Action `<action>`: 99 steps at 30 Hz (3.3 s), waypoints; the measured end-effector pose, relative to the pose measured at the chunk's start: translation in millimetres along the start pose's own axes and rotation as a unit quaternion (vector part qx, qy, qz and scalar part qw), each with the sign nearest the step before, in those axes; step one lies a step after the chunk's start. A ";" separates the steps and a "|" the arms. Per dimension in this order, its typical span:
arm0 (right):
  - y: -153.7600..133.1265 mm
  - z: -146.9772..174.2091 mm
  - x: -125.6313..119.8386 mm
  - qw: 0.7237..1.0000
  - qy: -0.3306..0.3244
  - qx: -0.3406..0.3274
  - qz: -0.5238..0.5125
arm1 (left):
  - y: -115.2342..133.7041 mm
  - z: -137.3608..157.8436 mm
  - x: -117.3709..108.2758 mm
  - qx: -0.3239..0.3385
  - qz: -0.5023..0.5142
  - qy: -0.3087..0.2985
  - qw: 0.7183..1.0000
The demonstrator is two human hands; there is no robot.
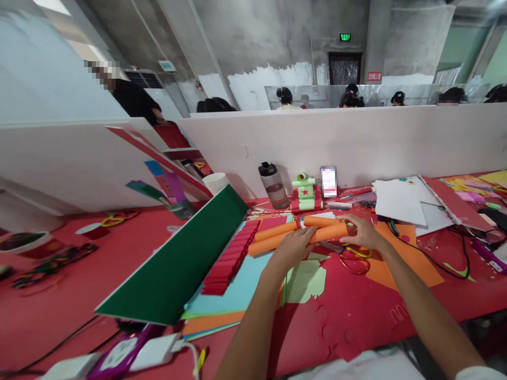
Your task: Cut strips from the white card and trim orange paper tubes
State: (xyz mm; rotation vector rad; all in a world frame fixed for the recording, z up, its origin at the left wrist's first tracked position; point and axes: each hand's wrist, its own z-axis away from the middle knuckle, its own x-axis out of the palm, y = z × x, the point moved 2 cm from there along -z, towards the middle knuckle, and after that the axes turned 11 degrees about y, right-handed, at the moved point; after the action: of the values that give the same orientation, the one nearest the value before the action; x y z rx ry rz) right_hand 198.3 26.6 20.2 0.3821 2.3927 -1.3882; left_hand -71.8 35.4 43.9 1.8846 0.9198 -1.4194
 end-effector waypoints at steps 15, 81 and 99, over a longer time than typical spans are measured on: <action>6.5 2.4 11.6 0.993 -0.012 -0.064 0.094 | 9.8 -1.4 4.5 0.024 0.033 -0.019 0.999; 28.4 -7.8 -44.7 0.966 0.216 0.112 0.083 | 24.3 -21.5 40.1 0.042 0.022 0.069 0.996; 31.6 -5.9 -39.6 0.966 0.220 0.107 0.082 | -63.5 35.5 -32.2 -0.119 0.024 -0.036 0.992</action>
State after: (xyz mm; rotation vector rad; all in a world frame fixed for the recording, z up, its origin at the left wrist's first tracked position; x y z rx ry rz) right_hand 245.7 44.8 15.1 1.0173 2.4699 -1.6227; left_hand -149.0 38.4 62.7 1.6564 0.9574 -1.2801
